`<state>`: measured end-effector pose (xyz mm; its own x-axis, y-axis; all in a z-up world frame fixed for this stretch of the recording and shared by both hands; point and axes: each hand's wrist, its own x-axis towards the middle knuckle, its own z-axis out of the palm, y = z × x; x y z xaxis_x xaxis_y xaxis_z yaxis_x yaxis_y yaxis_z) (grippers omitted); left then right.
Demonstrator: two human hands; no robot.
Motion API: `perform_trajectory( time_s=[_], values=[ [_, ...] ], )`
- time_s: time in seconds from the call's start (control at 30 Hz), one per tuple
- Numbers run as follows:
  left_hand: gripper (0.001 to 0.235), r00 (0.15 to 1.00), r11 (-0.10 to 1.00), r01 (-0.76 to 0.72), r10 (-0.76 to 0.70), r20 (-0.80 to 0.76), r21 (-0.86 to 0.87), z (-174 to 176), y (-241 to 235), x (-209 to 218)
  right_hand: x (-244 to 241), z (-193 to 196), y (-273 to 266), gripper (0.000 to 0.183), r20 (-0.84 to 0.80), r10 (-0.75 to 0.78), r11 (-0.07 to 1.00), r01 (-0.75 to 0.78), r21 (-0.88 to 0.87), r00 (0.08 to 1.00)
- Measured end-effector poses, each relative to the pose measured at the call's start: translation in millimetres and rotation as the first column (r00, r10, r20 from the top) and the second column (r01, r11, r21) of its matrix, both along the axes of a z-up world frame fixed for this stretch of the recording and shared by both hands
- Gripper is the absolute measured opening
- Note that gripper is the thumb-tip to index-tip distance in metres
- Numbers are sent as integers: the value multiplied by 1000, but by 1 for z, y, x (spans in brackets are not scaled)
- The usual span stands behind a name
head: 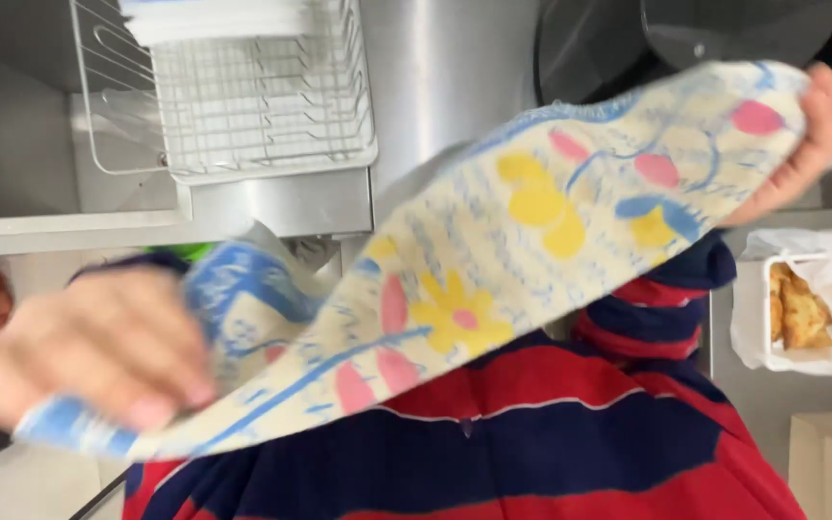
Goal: The recorder peels an onion with a knife over a plate, washes the onion in a sink, and then folds a small kitchen towel.
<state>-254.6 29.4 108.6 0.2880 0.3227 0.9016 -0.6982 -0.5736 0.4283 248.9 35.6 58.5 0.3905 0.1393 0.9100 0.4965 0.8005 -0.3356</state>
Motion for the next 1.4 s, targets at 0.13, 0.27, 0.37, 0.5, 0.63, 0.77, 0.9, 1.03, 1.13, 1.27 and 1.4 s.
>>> perform_trajectory(
  time_s=[0.13, 0.27, 0.37, 0.5, 0.63, 0.77, 0.9, 1.03, 1.13, 1.27, 1.4],
  values=[
    [35, 960, 991, 132, -135, -244, -30, -19, 25, 69, -53, 11, -15, 26, -6, 254, 925, -245, -291, 967],
    [98, 801, 702, 283, -547, -241, -654, 8, 25, 154, -92, 21, -39, 33, 146, 654, 638, -438, -633, 742],
    [85, 769, 752, 270, -545, -336, -602, -3, 27, 167, -108, 30, -45, 31, 266, 542, 743, -307, -594, 797],
    [75, 751, 848, -4, -347, -561, -530, 0, 19, 173, -91, 13, -58, 30, 260, 436, 769, -206, -605, 862],
    [40, 779, 918, -280, 46, -625, -282, 1, 14, 163, -84, 35, -75, 39, 349, 624, 683, -270, -679, 699],
    [21, 893, 837, -305, 86, -442, -454, -9, 14, 145, -80, 26, -84, 69, 453, 784, 498, 6, -867, 424],
    [18, 914, 790, -312, 98, -394, -528, -19, 22, 130, -40, -39, -89, 31, 337, 824, 257, 228, -939, 455],
    [22, 765, 690, -523, 120, -633, -501, -40, 16, 114, -16, 2, -88, 33, 625, 562, 554, 314, -771, 542],
    [19, 766, 638, -500, 10, -642, -586, -82, 5, 113, 2, 4, -93, 29, 530, 523, 599, 155, -786, 668],
    [18, 375, 452, -809, -95, -922, -376, -130, 18, 138, 33, -74, -66, 32, 79, 497, 263, -63, -963, 864],
    [28, 259, 607, -795, 369, -893, 20, -231, 28, 160, 29, -156, -24, 57, 125, 509, 300, -40, -953, 852]
  ],
)
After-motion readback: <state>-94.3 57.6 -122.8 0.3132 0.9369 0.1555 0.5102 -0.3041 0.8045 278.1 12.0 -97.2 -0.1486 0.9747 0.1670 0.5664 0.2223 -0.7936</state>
